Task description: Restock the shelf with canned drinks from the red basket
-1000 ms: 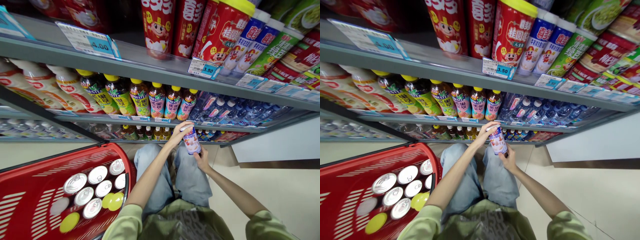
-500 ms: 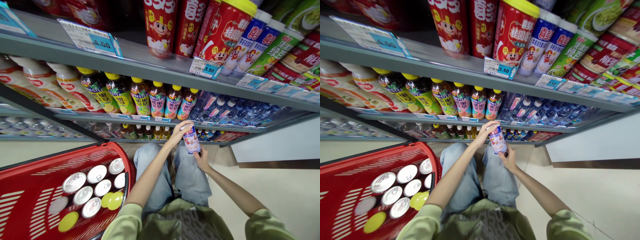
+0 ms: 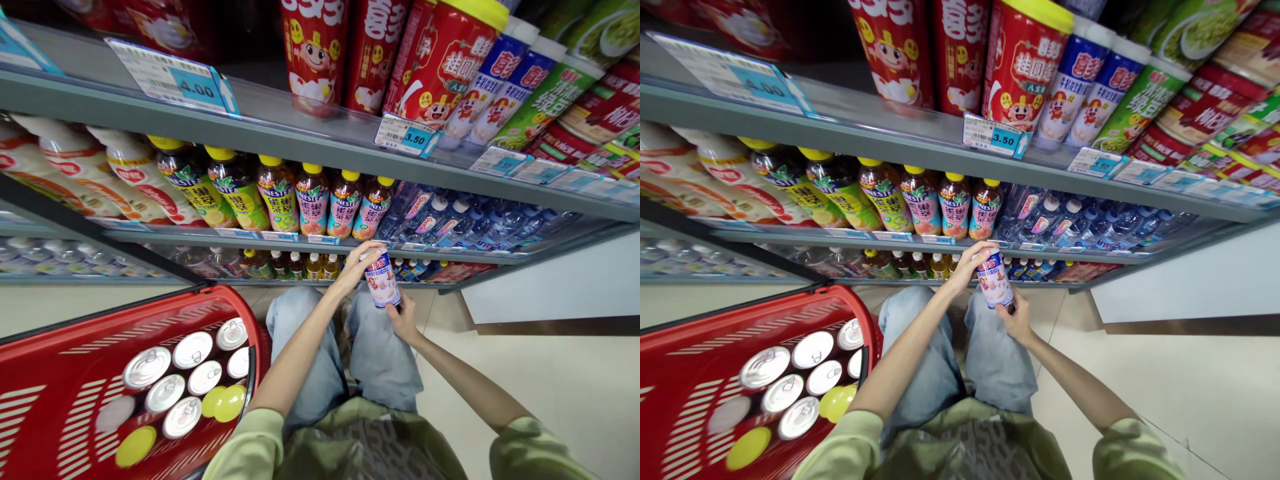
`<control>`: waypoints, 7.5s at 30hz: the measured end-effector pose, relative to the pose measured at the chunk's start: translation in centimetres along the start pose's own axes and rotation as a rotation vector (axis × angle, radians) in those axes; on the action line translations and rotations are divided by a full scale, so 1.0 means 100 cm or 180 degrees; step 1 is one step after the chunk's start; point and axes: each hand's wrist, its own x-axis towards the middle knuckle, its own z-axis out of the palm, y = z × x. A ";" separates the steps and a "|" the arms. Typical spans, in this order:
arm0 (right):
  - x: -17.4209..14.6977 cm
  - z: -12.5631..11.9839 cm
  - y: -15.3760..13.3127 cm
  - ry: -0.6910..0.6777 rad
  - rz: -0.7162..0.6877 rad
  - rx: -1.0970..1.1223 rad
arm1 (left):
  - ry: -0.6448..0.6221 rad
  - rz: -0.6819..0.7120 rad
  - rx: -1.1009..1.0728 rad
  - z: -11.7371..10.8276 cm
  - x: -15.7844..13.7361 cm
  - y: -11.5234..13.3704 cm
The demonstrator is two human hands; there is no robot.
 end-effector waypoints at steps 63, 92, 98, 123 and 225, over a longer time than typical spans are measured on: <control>-0.007 0.005 -0.016 0.0259 -0.0180 -0.0715 | -0.0027 -0.0028 0.0104 -0.002 0.000 -0.001; 0.002 0.008 -0.014 0.0146 -0.0150 -0.0298 | 0.0268 0.0006 0.0210 -0.003 -0.008 -0.005; -0.002 0.002 -0.015 0.0184 -0.0253 -0.0047 | 0.0182 -0.0041 0.1087 -0.006 -0.026 0.008; -0.007 0.010 -0.004 0.0356 -0.0626 0.0287 | -0.0075 0.1909 0.3741 0.116 -0.012 0.224; -0.013 -0.004 0.013 0.0547 -0.0600 0.0221 | 0.1145 0.2788 0.4855 0.142 0.193 0.369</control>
